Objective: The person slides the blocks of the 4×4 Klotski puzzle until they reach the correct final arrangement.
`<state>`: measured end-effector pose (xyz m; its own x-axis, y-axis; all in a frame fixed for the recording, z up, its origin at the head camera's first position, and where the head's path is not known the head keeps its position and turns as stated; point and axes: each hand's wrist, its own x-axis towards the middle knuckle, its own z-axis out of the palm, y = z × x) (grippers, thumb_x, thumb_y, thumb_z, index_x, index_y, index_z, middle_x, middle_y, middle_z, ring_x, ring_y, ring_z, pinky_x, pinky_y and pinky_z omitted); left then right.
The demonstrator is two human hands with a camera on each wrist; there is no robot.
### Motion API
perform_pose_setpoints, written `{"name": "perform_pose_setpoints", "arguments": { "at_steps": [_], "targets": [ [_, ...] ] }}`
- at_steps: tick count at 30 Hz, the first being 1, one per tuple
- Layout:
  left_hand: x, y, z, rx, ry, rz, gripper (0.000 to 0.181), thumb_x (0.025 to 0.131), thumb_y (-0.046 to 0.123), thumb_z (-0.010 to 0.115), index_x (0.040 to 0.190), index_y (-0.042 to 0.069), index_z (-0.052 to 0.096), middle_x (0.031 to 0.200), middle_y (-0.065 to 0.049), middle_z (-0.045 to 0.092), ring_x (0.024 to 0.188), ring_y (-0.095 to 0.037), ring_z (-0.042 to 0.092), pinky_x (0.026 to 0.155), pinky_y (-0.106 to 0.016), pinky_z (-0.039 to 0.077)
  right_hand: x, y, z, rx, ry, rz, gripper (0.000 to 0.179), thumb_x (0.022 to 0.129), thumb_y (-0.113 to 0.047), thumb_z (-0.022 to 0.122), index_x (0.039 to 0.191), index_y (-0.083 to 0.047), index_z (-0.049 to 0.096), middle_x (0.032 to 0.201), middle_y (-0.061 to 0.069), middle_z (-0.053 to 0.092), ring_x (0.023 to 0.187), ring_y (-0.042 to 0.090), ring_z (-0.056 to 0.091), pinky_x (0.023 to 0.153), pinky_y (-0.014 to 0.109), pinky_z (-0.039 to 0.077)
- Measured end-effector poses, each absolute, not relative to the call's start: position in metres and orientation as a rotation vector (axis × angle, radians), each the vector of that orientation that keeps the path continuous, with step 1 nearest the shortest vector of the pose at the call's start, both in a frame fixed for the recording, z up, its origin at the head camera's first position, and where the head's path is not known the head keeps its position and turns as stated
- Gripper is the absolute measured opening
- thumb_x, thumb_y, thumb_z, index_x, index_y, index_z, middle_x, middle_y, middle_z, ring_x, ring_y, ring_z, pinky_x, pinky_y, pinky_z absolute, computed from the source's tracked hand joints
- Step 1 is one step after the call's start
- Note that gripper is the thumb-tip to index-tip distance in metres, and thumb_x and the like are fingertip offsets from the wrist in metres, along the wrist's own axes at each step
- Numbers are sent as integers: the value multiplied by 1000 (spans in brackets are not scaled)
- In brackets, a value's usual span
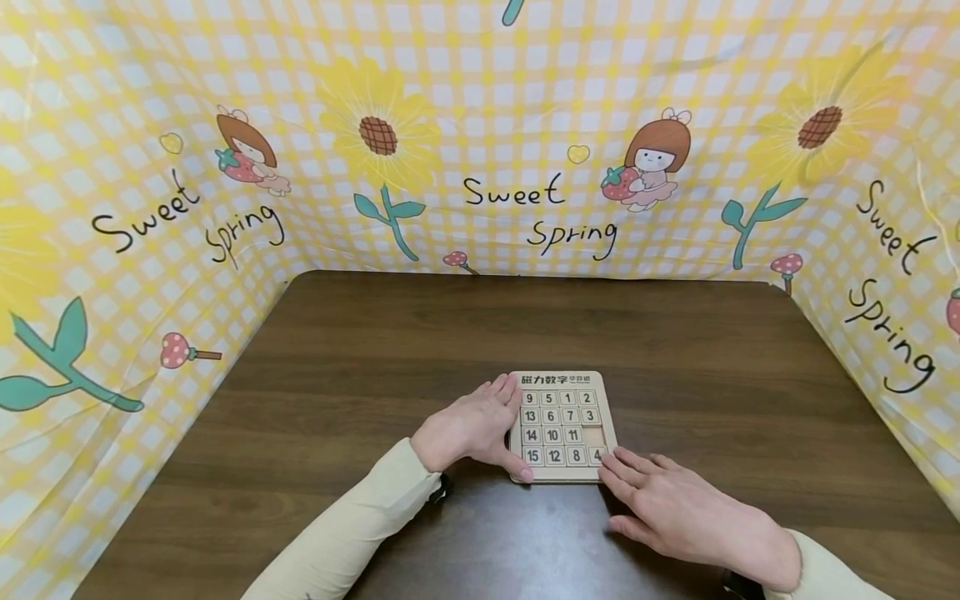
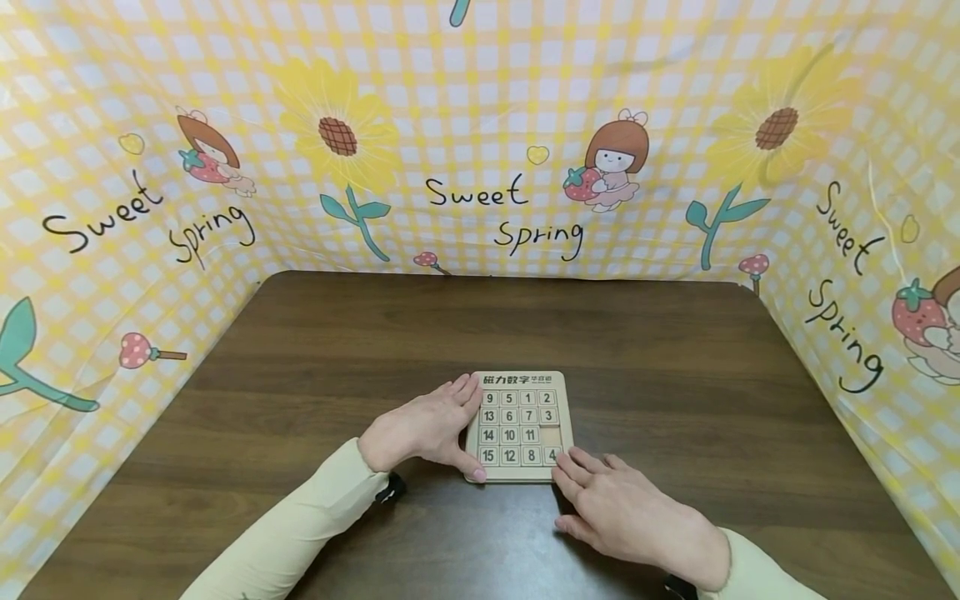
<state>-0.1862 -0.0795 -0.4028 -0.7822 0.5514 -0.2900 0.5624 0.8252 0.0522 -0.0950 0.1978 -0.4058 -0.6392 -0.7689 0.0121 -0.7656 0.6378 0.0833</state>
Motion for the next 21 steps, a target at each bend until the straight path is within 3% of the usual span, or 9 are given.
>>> {"name": "perform_pose_setpoints", "arguments": {
  "at_steps": [21],
  "targets": [
    [-187,-80,-404,857,2710,-69,126,69,78,68,155,-1,20,164,-19,15,153,-28,16,125,-39,20,-116,196,-413,1251,-2798,-58,53,95,-40,61,135,-6,57,139,14,58,130,31,55,94,55,52]
  ]
}}
